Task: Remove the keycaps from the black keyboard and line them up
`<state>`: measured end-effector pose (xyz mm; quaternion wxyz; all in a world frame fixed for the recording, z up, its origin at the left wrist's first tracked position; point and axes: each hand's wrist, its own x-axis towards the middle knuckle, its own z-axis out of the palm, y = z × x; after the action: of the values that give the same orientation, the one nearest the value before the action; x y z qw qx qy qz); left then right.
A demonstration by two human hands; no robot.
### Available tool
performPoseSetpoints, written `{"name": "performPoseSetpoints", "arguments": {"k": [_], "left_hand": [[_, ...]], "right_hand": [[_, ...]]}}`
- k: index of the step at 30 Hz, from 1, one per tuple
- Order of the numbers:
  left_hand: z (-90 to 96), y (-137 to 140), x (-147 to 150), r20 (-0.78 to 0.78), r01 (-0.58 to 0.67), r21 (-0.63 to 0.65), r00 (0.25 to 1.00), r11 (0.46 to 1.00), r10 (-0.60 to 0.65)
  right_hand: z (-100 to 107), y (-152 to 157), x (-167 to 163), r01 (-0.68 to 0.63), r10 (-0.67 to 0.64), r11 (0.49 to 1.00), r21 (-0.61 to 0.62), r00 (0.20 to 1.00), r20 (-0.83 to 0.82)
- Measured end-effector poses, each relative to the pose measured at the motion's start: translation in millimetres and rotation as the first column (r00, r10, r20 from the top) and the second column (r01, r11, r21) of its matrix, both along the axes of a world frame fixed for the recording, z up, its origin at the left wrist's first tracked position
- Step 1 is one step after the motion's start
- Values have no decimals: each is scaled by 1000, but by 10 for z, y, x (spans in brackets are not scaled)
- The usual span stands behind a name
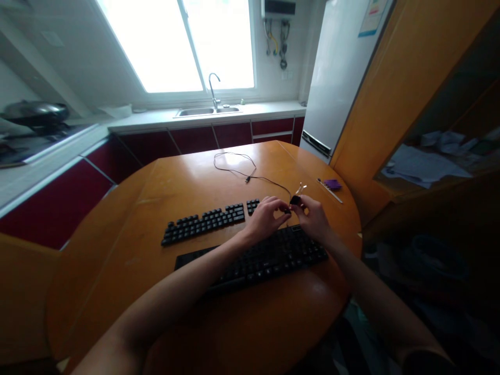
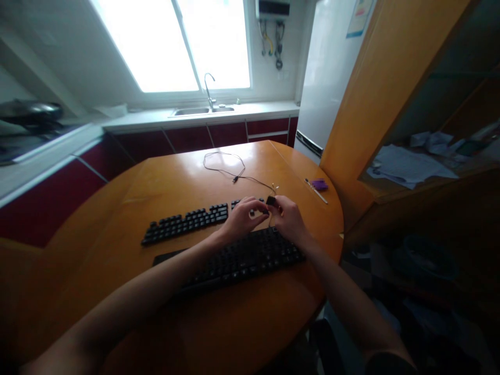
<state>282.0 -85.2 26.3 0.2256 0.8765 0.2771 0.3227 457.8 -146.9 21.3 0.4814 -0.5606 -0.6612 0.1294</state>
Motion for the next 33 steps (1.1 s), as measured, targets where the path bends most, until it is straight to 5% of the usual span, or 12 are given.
{"name": "performPoseSetpoints", "arguments": {"k": [6, 14, 19, 24, 33], "left_hand": [[-138, 115, -101, -38, -71, 37, 997, 997, 72], [-433, 24, -162, -249, -58, 291, 959, 955, 134], [-472, 54, -142, -99, -85, 137, 990, 987, 99], [-469, 192, -130, -63, -279, -38, 959, 960, 276], [-585, 395, -59, -247, -368, 114, 889, 923, 385]], "right_hand": [[-174, 263, -161, -23, 7, 991, -132, 992, -126], [-516, 287, -210, -1, -20, 993, -120, 984, -175], [-512, 270, -199, -42, 9, 989, -140, 973, -230], [-477, 283, -121, 52, -91, 989, -139, 952, -293], [-501, 307, -62, 100, -135, 988, -114, 926, -352]]}}
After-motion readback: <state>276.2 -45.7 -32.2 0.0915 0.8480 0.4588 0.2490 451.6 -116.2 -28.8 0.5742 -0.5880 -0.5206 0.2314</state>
